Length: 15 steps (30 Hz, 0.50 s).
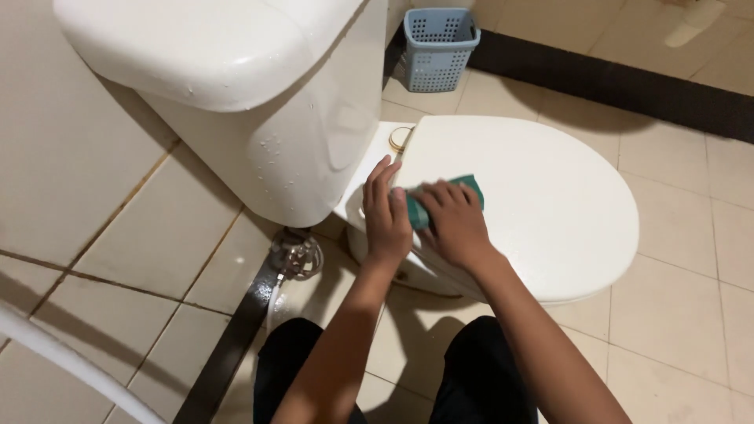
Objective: The person cleans the toilet tank and seat with a green cloth, then wipes the wall and sink area. They use the cloth to wipe the surfaces thoroughly.
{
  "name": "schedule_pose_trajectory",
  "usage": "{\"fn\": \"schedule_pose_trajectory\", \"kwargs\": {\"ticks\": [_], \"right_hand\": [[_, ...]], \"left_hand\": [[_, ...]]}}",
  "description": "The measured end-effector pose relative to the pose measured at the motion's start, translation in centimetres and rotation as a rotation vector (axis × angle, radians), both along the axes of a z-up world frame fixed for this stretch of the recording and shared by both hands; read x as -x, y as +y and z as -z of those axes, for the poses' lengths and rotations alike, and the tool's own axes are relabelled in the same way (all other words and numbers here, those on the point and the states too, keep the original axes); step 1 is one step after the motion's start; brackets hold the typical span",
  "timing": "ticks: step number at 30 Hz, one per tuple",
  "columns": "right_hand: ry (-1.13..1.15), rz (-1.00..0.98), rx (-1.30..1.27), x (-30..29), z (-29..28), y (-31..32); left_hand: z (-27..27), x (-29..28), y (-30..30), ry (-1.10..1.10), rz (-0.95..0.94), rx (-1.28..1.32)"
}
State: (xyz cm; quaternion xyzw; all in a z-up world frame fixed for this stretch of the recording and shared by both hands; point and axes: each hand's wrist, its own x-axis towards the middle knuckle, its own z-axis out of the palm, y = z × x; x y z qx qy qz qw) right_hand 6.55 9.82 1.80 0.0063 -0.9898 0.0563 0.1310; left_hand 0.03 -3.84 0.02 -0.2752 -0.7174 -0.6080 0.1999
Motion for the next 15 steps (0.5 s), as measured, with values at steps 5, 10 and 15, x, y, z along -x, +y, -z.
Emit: {"fn": "schedule_pose_trajectory", "kwargs": {"ticks": [5,10,15], "right_hand": [[-0.090,-0.007,-0.006,-7.9,-0.6,-0.5],[-0.139,0.095,-0.007,-13.4,-0.8,3.0],[-0.074,0.344,0.026,-15.3,-0.1,10.7]], "left_hand": [[-0.4,0.9,1.9,-0.191,0.214,-0.004],[-0.4,0.4,4.1,-0.161,0.268,0.347],[1.0,0.4,4.4,0.137,0.176,0.663]]}}
